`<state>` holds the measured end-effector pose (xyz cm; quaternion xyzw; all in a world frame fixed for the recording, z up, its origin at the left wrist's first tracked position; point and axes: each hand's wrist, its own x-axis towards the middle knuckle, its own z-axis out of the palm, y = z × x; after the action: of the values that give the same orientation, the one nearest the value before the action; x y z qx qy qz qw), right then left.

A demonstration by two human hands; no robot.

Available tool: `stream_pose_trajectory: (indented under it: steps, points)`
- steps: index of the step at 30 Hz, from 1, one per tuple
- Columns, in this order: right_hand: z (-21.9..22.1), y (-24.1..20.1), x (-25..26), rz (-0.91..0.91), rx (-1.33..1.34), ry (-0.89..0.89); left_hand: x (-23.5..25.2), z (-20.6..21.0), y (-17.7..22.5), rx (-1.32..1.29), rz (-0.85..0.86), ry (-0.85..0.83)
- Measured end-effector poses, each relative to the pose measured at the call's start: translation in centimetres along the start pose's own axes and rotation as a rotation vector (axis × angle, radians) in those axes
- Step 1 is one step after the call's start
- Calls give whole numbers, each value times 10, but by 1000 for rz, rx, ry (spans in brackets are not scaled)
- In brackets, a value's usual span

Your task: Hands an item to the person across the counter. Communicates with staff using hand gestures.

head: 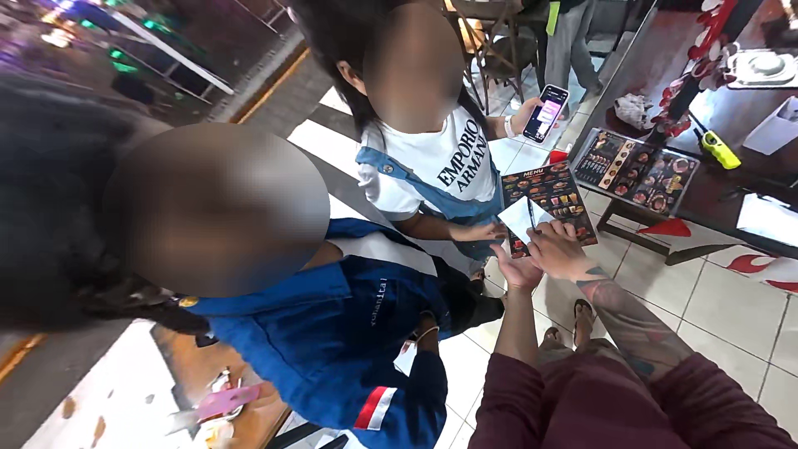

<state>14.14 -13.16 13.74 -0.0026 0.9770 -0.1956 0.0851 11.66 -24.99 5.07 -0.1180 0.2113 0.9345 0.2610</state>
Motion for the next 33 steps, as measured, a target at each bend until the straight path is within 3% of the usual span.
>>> stream_pose_trajectory:
  steps: [24,28,33]
  points:
    - [25,-40,20,-106,23,7,-8,-11,35,86,33,62]
    - [25,-37,36,-92,18,0,2,-2,39,153,55,60]
    - [32,-33,31,-111,64,49,3,-20,34,180,59,23]
